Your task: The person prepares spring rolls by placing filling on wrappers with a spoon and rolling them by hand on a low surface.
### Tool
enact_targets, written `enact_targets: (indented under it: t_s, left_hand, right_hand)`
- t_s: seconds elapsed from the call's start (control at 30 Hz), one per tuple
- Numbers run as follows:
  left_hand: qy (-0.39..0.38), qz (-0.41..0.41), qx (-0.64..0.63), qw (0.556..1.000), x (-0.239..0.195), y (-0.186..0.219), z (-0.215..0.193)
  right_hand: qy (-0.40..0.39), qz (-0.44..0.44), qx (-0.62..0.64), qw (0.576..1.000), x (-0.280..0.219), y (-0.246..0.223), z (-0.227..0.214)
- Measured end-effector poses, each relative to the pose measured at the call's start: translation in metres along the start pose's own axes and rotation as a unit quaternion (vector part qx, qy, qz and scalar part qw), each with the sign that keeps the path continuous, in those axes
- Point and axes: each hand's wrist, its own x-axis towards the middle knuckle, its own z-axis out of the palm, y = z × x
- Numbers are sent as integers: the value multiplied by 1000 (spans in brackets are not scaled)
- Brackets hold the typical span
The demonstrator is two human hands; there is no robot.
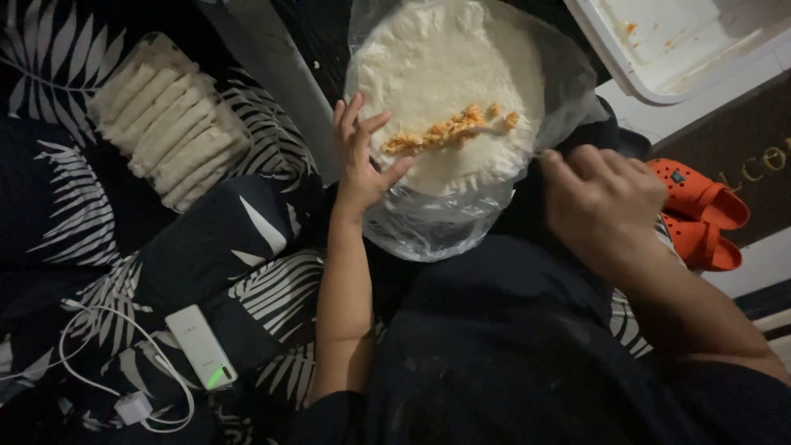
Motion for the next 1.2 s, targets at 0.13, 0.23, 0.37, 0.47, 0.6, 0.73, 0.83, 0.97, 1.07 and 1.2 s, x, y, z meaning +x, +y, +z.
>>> enact_targets:
  t_s: [0.13, 0.23, 0.37, 0.47, 0.6, 0.73, 0.83, 0.97, 1.07, 1.2]
  left_hand:
    - [21, 10, -25, 999, -2, -20, 11]
    - [40, 22, -38, 998, -1, -21, 13]
    - [-2, -5, 9, 1000, 2, 2, 0]
    - [8, 20, 1, 1000, 3, 1, 2]
    - [4, 11, 0, 1000, 1, -1, 2]
    - [3, 9, 8, 1000, 1, -2, 2]
    - [4, -1, 11, 1000, 0, -2, 3]
    - [-1, 2, 10, 1000, 2, 2, 1]
    - [-3, -1, 4, 1000, 2, 2, 0]
    - [-7, -11, -7, 1000, 1, 4, 0]
  right_hand:
    - [72, -39, 108, 991, 3, -16, 29]
    - [77, -28, 118, 990, 1, 0, 36]
    - [19, -3, 4, 1000, 1, 9, 8]
    - [34, 10, 37, 999, 7, 13, 6]
    - [62, -39, 4, 997, 21, 15, 23]
    - [-84, -65, -26, 994, 17, 30, 11]
    - [-129, -26, -58, 990, 14, 43, -7]
    - [-19, -15, -104, 994, -14, 57, -2]
    - [-47, 12, -117, 992, -19, 53, 1]
    - [-32, -21, -63, 997, -6, 35, -2]
